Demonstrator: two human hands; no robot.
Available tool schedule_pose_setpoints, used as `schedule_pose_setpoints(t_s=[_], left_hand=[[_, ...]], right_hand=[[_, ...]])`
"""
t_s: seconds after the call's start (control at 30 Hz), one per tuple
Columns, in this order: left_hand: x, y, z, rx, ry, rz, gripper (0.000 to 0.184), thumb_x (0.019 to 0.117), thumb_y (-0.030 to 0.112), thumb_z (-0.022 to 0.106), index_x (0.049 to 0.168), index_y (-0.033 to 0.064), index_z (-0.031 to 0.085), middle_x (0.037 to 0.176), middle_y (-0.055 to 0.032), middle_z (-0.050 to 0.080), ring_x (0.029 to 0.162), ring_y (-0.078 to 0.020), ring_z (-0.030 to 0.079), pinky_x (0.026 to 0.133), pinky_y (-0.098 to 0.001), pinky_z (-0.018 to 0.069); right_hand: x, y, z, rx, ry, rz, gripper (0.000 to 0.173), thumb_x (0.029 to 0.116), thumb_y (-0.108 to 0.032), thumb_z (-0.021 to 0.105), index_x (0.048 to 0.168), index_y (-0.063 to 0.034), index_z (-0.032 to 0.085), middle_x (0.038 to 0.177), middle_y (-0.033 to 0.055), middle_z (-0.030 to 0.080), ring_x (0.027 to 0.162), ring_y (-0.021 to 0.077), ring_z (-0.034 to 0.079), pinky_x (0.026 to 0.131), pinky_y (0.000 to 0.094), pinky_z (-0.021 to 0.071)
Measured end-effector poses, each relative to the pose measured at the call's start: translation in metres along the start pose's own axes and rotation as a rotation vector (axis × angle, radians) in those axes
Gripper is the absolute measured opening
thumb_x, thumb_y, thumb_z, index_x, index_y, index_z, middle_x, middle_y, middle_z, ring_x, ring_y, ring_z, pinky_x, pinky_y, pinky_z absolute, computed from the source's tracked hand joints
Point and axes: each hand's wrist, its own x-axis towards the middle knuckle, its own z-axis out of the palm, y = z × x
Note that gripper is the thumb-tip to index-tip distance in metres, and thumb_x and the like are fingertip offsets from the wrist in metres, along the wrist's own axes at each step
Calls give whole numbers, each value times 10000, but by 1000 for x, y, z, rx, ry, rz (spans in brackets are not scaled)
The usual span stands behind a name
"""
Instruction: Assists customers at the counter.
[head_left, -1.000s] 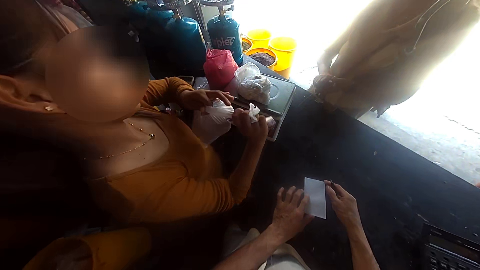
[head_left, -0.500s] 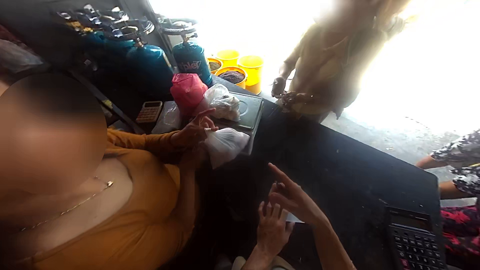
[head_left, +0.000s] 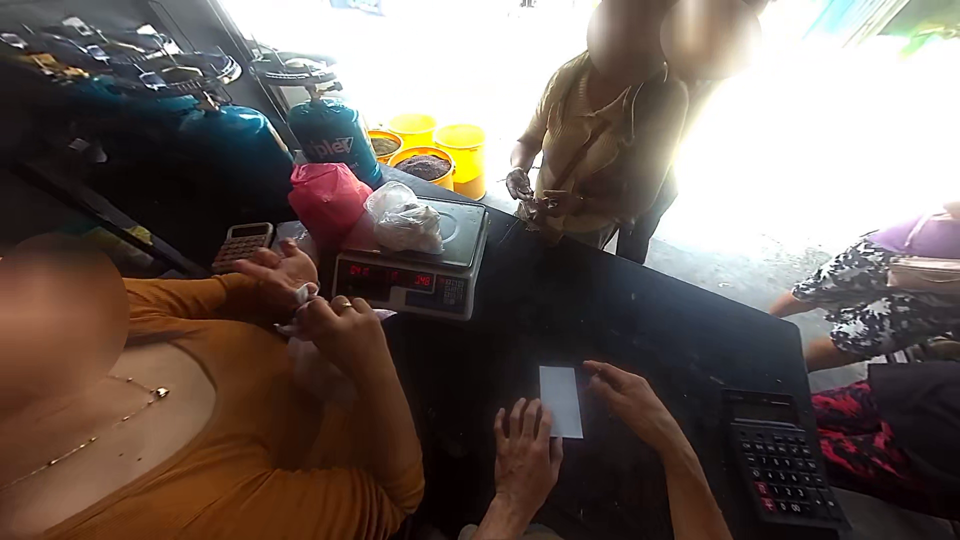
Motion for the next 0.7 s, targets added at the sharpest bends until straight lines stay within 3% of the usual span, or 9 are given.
schedule_pose_setpoints(t_s=[0.07,0.13,0.3,0.4,0.6,0.7], left_hand=[[-1,0,0,0,-3,1,459,946,511,541,1348,320,654,1418,33,607,1364,-252,515,1136,-593,339],[-1,-1,1,2,-1,6,463,952,519,528,1351,323,654,1421,33,607,1366,-252,513,1136,-594,335],[-2,-2,2,8,4,15,452,961,520,516,1339,319,662,1416,32,610,1362,-253,518,1131,-595,341],[-2,-2,2,11,0,18,453,964,519,512,1335,311,667,1420,26,609,1360,-257,518,1133,-595,337],[-1,0,-5,-23,-30,15,470,969,508,537,1370,288,645,1432,3,604,1365,-272,521,1133,-610,346],[-1,-2,-6,-24,-43,0,462,973,508,535,1365,292,647,1429,9,607,1365,-262,523,1133,-601,349]], right_hand=[[7,15,5,-120,-1,49,414,1039,-314,563,1409,-138,622,1265,101,680,1094,197,673,959,424,544],[14,26,14,-168,-5,103,440,1038,-330,574,1419,-111,609,1327,149,654,1231,265,626,1071,493,476],[32,32,36,-347,39,204,456,1024,-386,589,1460,-253,584,1332,163,588,1123,323,635,935,537,534],[44,30,41,-386,9,180,412,1019,-386,595,1413,-268,621,1321,160,587,1105,314,640,917,521,542],[52,26,42,-427,-48,122,426,1003,-360,622,1351,-116,633,1327,228,583,1180,397,608,966,603,504],[57,25,42,-310,-100,54,399,1003,-285,623,1297,-17,597,1212,225,621,1125,359,620,973,559,495]])
